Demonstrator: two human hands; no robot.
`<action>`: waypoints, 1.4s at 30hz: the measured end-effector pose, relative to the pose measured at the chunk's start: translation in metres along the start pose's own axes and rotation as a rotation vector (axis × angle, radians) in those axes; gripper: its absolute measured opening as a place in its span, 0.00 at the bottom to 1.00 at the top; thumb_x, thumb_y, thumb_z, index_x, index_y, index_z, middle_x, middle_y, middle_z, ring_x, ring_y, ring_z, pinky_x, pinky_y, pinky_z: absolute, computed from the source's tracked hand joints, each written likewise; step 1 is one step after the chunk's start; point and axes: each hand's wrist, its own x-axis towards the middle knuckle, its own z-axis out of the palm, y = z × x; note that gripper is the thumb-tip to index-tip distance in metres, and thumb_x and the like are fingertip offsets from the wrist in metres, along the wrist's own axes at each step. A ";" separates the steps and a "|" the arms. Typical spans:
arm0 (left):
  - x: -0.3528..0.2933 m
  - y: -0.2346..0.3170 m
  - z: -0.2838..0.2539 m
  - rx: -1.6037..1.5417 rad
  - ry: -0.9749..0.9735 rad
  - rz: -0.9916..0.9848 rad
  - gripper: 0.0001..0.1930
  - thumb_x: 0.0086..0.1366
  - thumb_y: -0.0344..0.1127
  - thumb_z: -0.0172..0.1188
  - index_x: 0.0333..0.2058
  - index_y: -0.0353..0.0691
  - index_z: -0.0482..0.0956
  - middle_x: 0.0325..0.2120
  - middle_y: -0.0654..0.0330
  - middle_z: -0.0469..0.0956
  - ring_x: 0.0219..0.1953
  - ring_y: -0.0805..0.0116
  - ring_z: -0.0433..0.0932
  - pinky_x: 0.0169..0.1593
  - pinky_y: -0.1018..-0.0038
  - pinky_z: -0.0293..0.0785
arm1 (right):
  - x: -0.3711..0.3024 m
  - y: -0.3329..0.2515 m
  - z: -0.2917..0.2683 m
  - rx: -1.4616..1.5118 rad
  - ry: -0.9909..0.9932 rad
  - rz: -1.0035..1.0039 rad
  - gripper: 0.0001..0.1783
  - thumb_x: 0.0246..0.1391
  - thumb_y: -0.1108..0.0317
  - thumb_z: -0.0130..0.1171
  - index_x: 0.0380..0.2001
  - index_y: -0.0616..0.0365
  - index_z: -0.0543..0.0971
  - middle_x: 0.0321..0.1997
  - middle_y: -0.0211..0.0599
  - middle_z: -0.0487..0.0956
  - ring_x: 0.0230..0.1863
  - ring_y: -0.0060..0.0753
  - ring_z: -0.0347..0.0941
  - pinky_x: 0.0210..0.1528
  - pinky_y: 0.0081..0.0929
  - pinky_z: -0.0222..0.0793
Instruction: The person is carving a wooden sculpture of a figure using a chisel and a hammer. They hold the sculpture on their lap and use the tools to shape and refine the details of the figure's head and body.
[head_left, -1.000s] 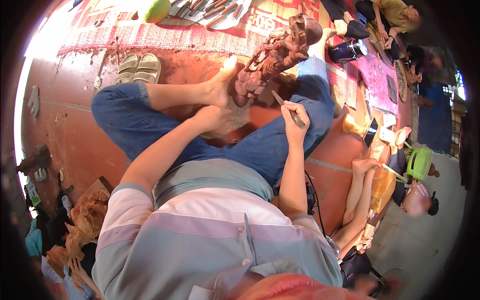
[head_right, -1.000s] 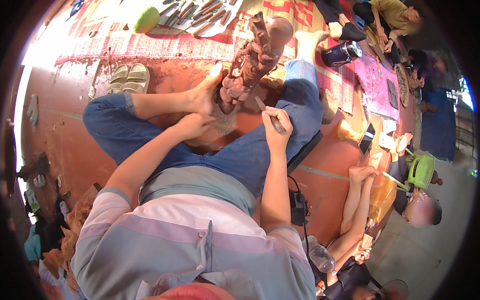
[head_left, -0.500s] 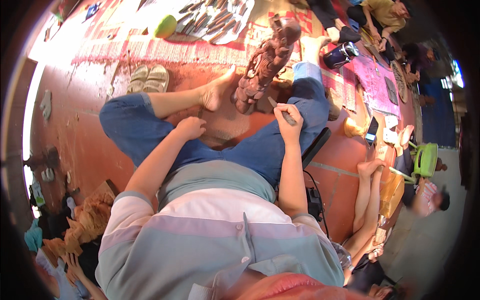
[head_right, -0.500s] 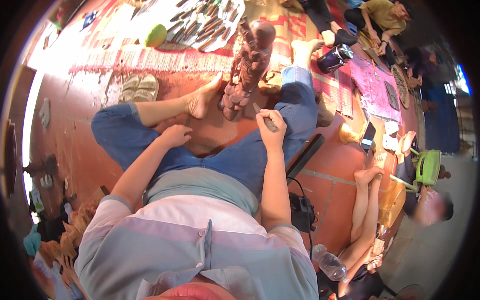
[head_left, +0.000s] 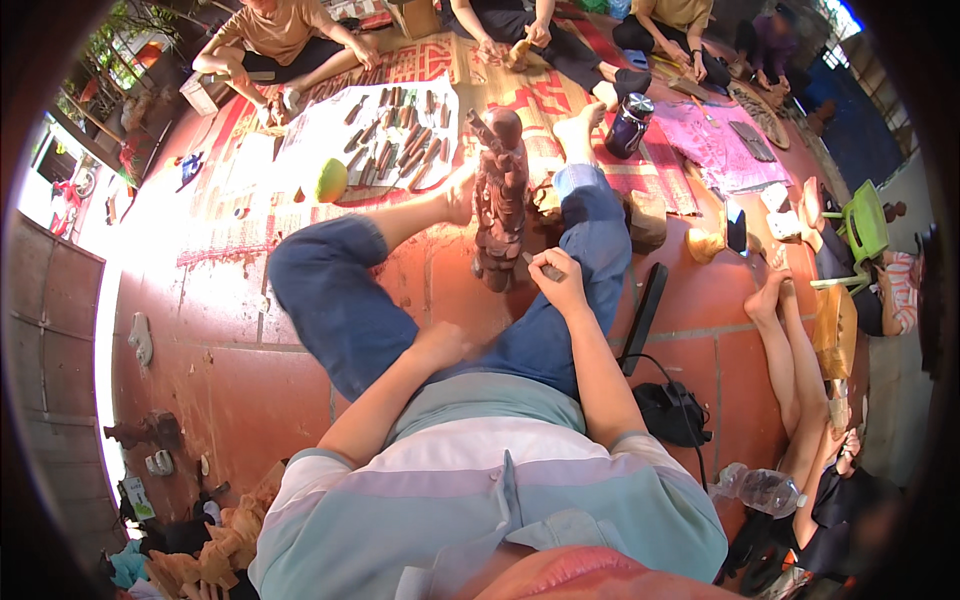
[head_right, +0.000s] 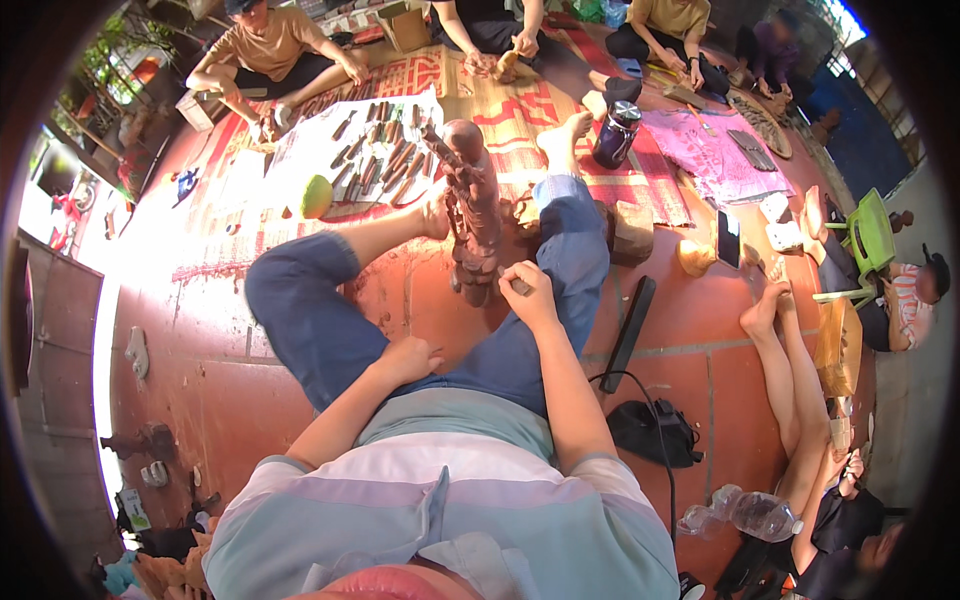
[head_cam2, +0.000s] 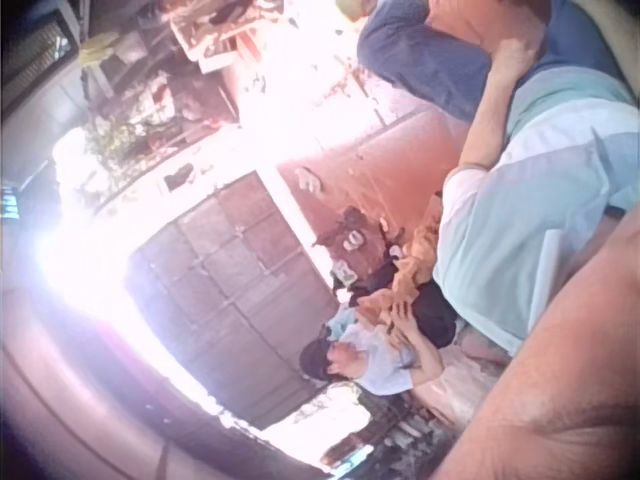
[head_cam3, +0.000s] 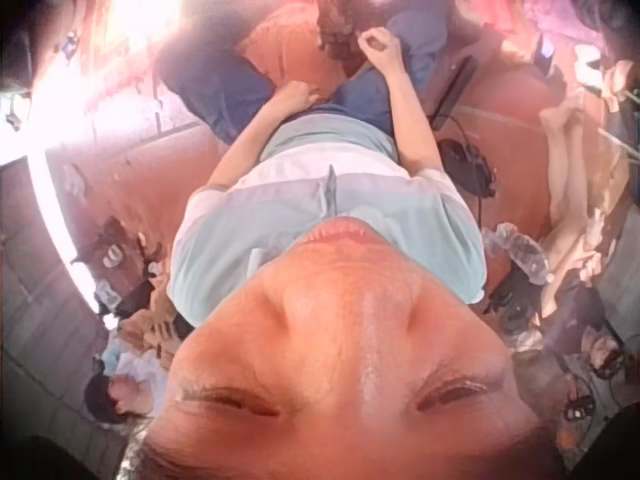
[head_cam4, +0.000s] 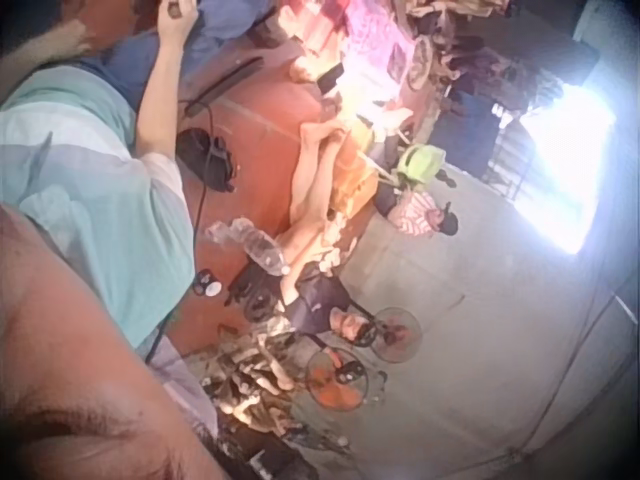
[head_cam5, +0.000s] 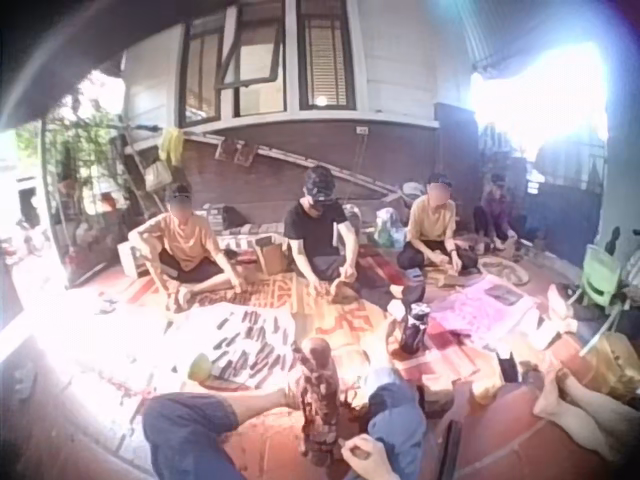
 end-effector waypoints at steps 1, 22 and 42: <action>-0.006 0.012 -0.009 -0.045 0.039 0.058 0.17 0.59 0.46 0.56 0.43 0.45 0.80 0.33 0.46 0.80 0.37 0.46 0.79 0.42 0.56 0.75 | -0.001 0.000 0.000 -0.003 -0.001 -0.011 0.05 0.41 0.77 0.62 0.23 0.62 0.74 0.27 0.41 0.76 0.30 0.42 0.76 0.33 0.31 0.71; 0.029 -0.019 -0.016 -0.270 0.548 0.092 0.42 0.51 0.41 0.66 0.64 0.50 0.57 0.63 0.44 0.55 0.65 0.41 0.53 0.65 0.51 0.50 | -0.028 -0.041 -0.028 0.734 0.274 0.661 0.13 0.60 0.76 0.52 0.48 0.67 0.71 0.50 0.47 0.75 0.49 0.32 0.74 0.52 0.28 0.76; 0.181 0.007 -0.179 -0.375 0.704 0.507 0.43 0.37 0.51 0.76 0.53 0.42 0.69 0.44 0.50 0.73 0.49 0.50 0.71 0.54 0.61 0.67 | 0.001 -0.022 -0.055 0.808 0.408 0.825 0.14 0.62 0.60 0.53 0.46 0.56 0.74 0.34 0.34 0.80 0.33 0.22 0.78 0.29 0.19 0.77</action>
